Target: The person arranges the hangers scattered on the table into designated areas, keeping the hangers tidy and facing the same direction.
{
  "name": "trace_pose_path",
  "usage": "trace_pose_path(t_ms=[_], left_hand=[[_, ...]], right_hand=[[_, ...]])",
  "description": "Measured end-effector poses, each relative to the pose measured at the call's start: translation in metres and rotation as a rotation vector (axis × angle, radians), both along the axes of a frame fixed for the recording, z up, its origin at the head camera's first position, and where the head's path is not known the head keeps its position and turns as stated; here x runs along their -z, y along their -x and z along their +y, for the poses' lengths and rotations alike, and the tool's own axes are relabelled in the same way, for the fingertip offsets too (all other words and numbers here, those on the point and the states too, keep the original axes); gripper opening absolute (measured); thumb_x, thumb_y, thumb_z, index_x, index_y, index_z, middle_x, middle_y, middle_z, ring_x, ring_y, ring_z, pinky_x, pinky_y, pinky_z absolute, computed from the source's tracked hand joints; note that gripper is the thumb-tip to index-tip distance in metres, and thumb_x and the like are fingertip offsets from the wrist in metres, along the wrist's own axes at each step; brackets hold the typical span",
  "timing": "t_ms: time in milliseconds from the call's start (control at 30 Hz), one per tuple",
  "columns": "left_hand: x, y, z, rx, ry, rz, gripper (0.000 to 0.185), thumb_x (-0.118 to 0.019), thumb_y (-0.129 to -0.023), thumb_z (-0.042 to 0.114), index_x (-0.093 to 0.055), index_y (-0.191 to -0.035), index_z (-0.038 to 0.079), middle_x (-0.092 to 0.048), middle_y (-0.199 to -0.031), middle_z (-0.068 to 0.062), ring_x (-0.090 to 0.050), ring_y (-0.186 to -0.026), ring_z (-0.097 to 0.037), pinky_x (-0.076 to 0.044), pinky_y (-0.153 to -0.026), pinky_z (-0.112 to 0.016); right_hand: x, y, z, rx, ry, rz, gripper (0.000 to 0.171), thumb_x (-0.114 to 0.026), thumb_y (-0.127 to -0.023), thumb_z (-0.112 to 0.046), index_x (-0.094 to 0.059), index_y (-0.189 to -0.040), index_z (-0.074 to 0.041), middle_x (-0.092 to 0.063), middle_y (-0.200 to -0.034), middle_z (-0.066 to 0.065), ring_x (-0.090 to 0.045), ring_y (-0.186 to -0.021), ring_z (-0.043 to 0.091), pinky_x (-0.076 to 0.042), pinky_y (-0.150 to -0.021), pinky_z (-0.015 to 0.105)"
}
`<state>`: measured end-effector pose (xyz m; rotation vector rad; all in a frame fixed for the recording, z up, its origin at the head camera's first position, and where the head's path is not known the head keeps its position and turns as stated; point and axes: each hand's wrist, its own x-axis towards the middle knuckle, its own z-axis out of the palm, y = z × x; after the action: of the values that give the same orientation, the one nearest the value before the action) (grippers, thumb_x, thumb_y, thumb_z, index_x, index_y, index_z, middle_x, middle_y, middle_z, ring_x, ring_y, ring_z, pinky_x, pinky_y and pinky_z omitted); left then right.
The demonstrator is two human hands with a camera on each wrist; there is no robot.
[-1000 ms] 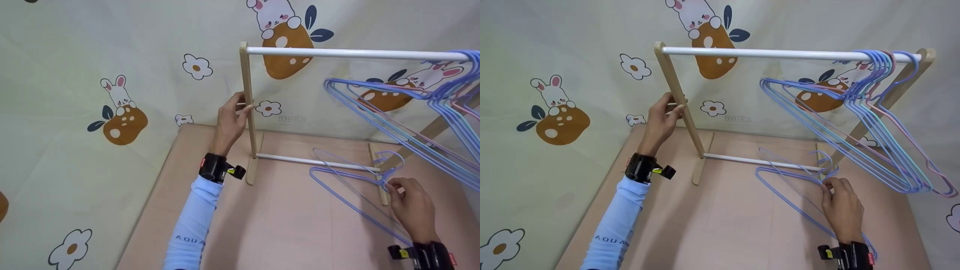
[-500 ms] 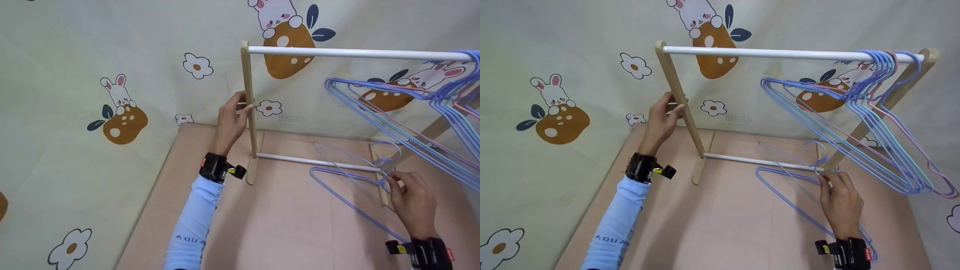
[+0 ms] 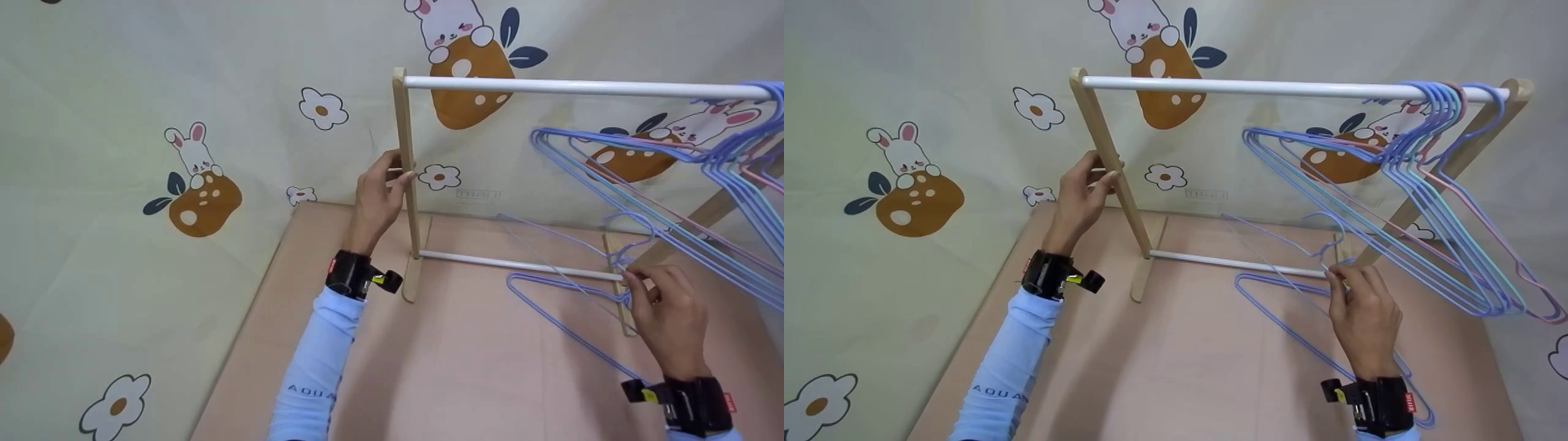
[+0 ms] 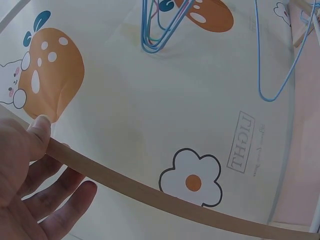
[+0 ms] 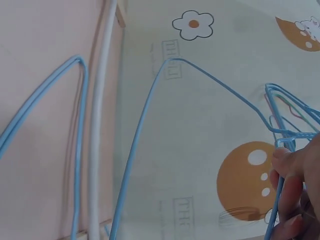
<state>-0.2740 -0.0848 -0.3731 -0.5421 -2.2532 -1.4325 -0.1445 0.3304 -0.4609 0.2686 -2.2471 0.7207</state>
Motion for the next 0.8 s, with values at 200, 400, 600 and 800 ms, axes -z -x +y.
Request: trace_pose_path(t_ms=[200,400,600,800], left_hand=[[0.000,0.000,0.000,-0.001,-0.003,0.000,0.029,-0.057,-0.094,0.016,-0.056,-0.121,0.005,-0.060,-0.104,-0.003,-0.061,-0.094,-0.016,-0.053,-0.075,-0.022],[-0.001,0.000,0.000,-0.001,0.016,0.013,0.031,-0.057,-0.094,0.021,-0.055,-0.122,0.006,-0.061,-0.105,-0.004,-0.061,-0.096,-0.015,-0.053,-0.076,-0.023],[0.000,-0.001,0.000,0.001,0.016,0.023,0.033,-0.056,-0.095,0.022,-0.055,-0.122,0.005,-0.061,-0.104,-0.004,-0.061,-0.096,-0.015,-0.053,-0.076,-0.023],[0.001,0.000,0.000,-0.007,0.018,0.017,0.029,-0.056,-0.094,0.021,-0.056,-0.121,0.008,-0.061,-0.103,-0.003,-0.061,-0.095,-0.015,-0.053,-0.076,-0.023]], right_hand=[[-0.013,0.003,-0.001,-0.013,0.020,0.051,0.016,-0.072,-0.078,0.004,-0.070,-0.093,0.000,-0.061,-0.083,0.009,-0.041,-0.057,0.001,-0.031,-0.051,0.008],[-0.025,0.006,0.000,-0.004,0.038,0.114,0.018,-0.074,-0.075,0.008,-0.071,-0.091,0.001,-0.064,-0.083,0.013,-0.041,-0.057,-0.003,-0.032,-0.056,0.006],[-0.036,0.007,-0.001,0.021,0.028,0.127,0.019,-0.073,-0.076,0.007,-0.071,-0.095,0.001,-0.064,-0.085,0.015,-0.042,-0.059,0.000,-0.032,-0.057,0.007],[-0.046,0.006,-0.001,0.039,0.002,0.097,0.020,-0.068,-0.082,0.005,-0.068,-0.101,0.002,-0.062,-0.093,0.017,-0.042,-0.061,0.007,-0.031,-0.058,0.011]])
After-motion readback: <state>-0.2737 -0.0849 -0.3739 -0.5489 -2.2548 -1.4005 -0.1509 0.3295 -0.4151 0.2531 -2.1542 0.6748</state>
